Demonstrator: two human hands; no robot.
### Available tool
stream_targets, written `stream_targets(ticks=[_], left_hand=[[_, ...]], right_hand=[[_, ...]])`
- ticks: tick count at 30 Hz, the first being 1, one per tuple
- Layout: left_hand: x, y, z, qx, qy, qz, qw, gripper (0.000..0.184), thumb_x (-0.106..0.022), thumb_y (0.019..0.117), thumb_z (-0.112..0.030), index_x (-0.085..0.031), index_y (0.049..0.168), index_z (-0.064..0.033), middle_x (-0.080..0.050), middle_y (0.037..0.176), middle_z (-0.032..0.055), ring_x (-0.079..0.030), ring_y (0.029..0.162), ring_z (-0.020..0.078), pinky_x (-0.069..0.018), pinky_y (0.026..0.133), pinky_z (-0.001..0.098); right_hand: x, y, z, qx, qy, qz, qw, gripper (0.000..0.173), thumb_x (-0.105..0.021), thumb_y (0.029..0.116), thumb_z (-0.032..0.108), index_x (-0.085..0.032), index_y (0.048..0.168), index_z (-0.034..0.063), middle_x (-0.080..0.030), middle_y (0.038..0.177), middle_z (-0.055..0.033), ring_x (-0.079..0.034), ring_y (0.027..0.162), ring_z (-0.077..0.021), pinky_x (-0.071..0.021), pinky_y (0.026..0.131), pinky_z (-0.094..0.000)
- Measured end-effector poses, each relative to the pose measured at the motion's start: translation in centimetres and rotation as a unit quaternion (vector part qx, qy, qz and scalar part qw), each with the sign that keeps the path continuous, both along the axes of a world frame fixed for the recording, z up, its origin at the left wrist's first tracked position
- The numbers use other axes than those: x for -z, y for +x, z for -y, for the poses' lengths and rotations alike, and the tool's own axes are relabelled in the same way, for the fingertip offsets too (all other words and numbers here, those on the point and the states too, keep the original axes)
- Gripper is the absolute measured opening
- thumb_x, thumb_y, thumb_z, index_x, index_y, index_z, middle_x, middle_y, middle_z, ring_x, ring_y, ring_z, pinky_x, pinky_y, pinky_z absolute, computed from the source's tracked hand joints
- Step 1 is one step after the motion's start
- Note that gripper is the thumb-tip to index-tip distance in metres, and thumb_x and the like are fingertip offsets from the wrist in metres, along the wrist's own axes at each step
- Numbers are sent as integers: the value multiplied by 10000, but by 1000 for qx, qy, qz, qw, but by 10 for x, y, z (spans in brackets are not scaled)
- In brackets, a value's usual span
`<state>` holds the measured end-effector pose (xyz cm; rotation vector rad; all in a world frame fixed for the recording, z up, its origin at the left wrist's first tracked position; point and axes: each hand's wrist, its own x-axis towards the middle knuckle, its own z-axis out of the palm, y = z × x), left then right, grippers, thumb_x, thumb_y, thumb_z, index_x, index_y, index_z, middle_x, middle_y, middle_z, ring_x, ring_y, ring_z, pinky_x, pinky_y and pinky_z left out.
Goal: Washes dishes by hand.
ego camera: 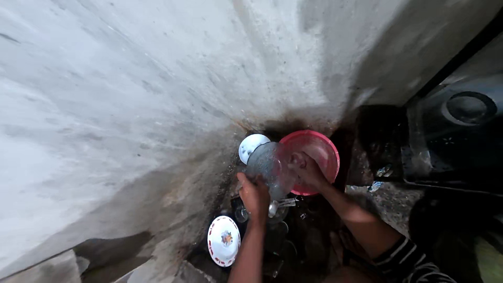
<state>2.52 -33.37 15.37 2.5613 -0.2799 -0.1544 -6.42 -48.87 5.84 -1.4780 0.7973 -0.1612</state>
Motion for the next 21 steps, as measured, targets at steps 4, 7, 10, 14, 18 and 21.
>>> stream_targets(ticks=[4,7,10,14,18,21], left_hand=[[15,23,-27,11,-23,77,997,640,-735,959,-251,-444,1469,3,-676,1134,234,-726,889,314,-619,812,516],[14,31,-46,-42,-64,71,994,693,-827,883,-274,-476,1419,-9,-675,1042,178,-717,808,254,-634,727,465],[16,35,-76,-76,-81,66,992,675,-871,827,-268,-524,1321,33,-713,978,146,-714,841,220,-602,797,427],[37,30,-121,-174,-137,7,975,611,-919,770,-209,-573,1204,46,-693,937,157,-714,780,230,-630,714,435],[35,17,-154,-227,-231,-113,939,438,-856,844,-142,-555,1113,28,-689,848,152,-717,685,249,-641,612,430],[20,3,-187,-198,-337,-170,905,217,-619,1020,-78,-487,1146,39,-736,1010,218,-766,828,342,-666,706,472]], right_hand=[[-14,-4,-13,-11,35,131,991,458,-773,901,304,-643,1288,98,-715,1074,-86,-708,933,-164,-618,841,-386],[-34,7,-26,-55,11,147,988,499,-765,900,308,-611,1330,108,-699,1037,-92,-687,904,-172,-600,833,-399],[-52,16,-43,-102,-5,108,989,481,-744,903,281,-614,1330,102,-695,1052,-116,-677,928,-195,-579,847,-411],[-50,29,-70,-166,-5,49,985,560,-737,906,291,-573,1407,101,-689,1129,-161,-678,1002,-259,-561,911,-469],[-50,30,-89,-177,3,43,983,545,-752,909,307,-600,1377,74,-678,1171,-177,-666,1049,-264,-546,953,-460],[-39,34,-101,-172,72,61,981,516,-754,921,379,-623,1333,96,-704,1112,-132,-698,969,-216,-598,879,-433]])
